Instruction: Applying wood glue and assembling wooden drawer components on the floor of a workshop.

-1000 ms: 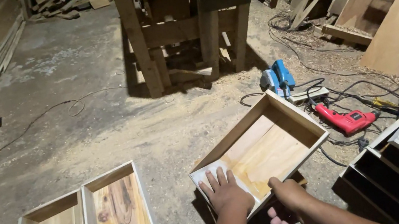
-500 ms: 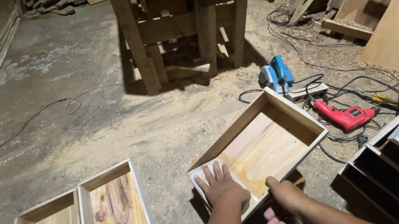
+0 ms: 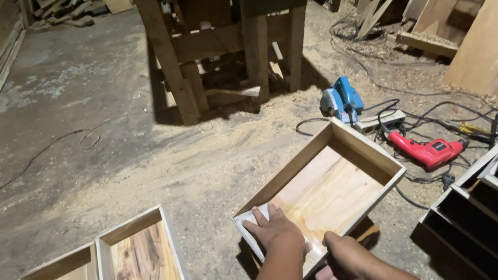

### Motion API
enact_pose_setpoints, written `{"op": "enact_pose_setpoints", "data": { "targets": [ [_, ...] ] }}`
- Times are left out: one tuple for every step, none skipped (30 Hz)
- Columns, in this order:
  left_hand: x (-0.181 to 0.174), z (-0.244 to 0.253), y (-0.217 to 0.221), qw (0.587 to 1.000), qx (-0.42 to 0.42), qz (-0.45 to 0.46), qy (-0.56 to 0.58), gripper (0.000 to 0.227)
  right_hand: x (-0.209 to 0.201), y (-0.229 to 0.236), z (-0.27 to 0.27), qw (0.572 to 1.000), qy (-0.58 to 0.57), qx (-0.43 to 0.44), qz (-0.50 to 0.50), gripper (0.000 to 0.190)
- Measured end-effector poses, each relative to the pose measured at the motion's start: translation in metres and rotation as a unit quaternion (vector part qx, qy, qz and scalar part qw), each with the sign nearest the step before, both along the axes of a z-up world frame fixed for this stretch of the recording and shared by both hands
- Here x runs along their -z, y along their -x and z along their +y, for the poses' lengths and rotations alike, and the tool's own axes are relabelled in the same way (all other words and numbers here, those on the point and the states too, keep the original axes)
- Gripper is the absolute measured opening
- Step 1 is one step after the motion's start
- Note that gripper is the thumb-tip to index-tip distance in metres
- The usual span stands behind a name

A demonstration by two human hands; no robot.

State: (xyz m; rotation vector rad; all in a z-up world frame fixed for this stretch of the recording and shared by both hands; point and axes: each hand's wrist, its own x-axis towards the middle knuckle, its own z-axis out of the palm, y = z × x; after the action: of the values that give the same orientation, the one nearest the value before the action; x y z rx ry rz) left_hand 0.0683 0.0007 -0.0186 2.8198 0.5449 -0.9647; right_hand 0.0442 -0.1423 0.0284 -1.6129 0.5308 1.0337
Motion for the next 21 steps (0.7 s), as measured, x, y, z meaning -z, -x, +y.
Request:
{"op": "enact_pose_setpoints", "data": {
  "targets": [
    [-0.002,0.001,0.001,1.000,0.001,-0.004,-0.001,0.119,0.004,-0.001,-0.001,1.000,-0.001,0.001,-0.004,0.054],
    [-0.003,0.002,0.001,1.000,0.015,-0.010,-0.018,0.118,0.009,-0.002,-0.003,1.000,-0.018,0.018,-0.001,0.053],
    [-0.003,0.004,0.004,0.999,0.029,-0.012,-0.035,0.118,0.014,-0.001,-0.004,0.999,-0.035,0.034,0.006,0.056],
    [-0.009,0.009,0.004,0.999,0.030,-0.012,-0.037,0.118,0.020,0.001,-0.001,0.999,-0.037,0.035,0.006,0.056],
    [-0.014,0.014,0.005,0.996,0.067,0.008,-0.053,0.117,0.027,0.004,0.002,0.997,-0.058,0.053,0.028,0.051],
    [-0.019,0.018,0.006,0.992,0.103,0.028,-0.069,0.116,0.033,0.007,0.005,0.993,-0.079,0.070,0.050,0.046],
    [-0.016,0.022,0.006,0.992,0.102,0.028,-0.072,0.116,0.041,0.008,0.008,0.993,-0.082,0.069,0.050,0.046],
    [-0.013,0.025,0.006,0.989,0.107,0.037,-0.092,0.120,0.050,0.009,0.012,0.992,-0.092,0.067,0.062,0.046],
    [-0.009,0.029,0.006,0.986,0.110,0.046,-0.113,0.124,0.060,0.010,0.015,0.990,-0.103,0.063,0.073,0.046],
    [-0.012,0.031,0.012,0.986,0.108,0.046,-0.117,0.124,0.068,0.011,0.020,0.990,-0.106,0.061,0.074,0.046],
    [-0.015,0.032,0.017,0.990,0.099,0.038,-0.097,0.123,0.076,0.012,0.021,0.990,-0.109,0.055,0.069,0.049],
    [-0.017,0.032,0.020,0.992,0.090,0.029,-0.078,0.122,0.086,0.013,0.023,0.990,-0.111,0.049,0.065,0.051],
    [-0.012,0.033,0.019,0.992,0.094,0.034,-0.077,0.122,0.071,0.018,0.021,0.990,-0.110,0.054,0.069,0.051],
    [-0.007,0.034,0.017,0.993,0.083,0.030,-0.081,0.123,0.056,0.022,0.019,0.991,-0.105,0.028,0.075,0.049],
    [-0.004,0.036,0.014,0.994,0.069,0.026,-0.084,0.125,0.038,0.024,0.019,0.992,-0.099,-0.001,0.082,0.046],
    [-0.005,0.033,0.018,0.994,0.070,0.031,-0.081,0.125,0.044,0.025,0.015,0.992,-0.096,0.000,0.087,0.046],
    [-0.007,0.032,0.017,0.993,0.077,0.040,-0.086,0.124,0.051,0.023,0.014,0.992,-0.097,-0.015,0.086,0.050],
    [-0.009,0.031,0.017,0.991,0.085,0.050,-0.091,0.123,0.059,0.021,0.013,0.991,-0.097,-0.031,0.084,0.053],
    [-0.013,0.030,0.017,0.991,0.086,0.052,-0.090,0.123,0.047,0.021,0.010,0.991,-0.097,-0.030,0.087,0.053],
    [-0.017,0.030,0.018,0.990,0.091,0.057,-0.090,0.124,0.036,0.020,0.008,0.991,-0.063,-0.106,0.060,0.065],
    [-0.020,0.029,0.019,0.989,0.095,0.062,-0.090,0.124,0.025,0.021,0.005,0.983,-0.028,-0.181,0.034,0.078]
  ]
}}
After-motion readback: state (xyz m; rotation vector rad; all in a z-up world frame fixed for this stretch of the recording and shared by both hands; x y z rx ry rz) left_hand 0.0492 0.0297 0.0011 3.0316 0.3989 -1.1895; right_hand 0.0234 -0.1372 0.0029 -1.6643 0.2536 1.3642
